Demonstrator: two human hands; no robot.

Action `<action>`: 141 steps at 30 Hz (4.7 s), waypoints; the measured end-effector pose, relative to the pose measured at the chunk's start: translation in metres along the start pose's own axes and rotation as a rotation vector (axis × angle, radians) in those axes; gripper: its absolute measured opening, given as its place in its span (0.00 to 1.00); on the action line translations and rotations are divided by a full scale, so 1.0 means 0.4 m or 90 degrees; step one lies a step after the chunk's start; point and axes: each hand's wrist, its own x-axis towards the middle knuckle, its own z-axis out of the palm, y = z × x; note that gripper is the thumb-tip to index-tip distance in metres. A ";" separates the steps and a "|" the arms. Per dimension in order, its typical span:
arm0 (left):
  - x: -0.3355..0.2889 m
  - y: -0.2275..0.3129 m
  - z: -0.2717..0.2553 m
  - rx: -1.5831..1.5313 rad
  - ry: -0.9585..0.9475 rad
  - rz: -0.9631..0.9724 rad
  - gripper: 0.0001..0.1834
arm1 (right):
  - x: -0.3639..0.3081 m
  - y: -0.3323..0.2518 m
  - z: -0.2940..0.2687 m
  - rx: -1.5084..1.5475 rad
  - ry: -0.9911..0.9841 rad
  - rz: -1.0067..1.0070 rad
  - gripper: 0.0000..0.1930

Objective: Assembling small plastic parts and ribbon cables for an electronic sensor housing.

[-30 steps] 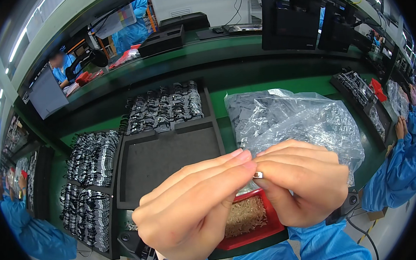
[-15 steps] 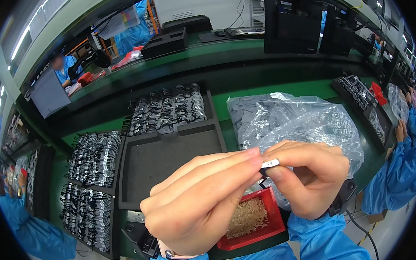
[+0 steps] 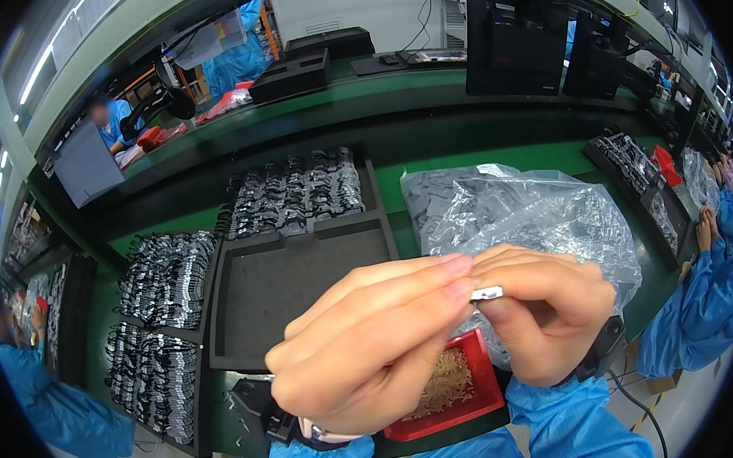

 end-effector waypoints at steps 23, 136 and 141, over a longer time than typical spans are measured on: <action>-0.003 -0.012 -0.002 0.044 -0.087 0.049 0.10 | -0.004 -0.023 -0.007 -0.018 0.033 0.144 0.09; -0.189 0.057 -0.246 0.091 -0.160 -0.617 0.08 | -0.065 0.055 0.118 0.068 -0.455 0.198 0.12; -0.192 0.054 -0.229 -0.078 -0.082 -0.621 0.11 | -0.075 0.051 0.134 0.130 -0.441 0.248 0.12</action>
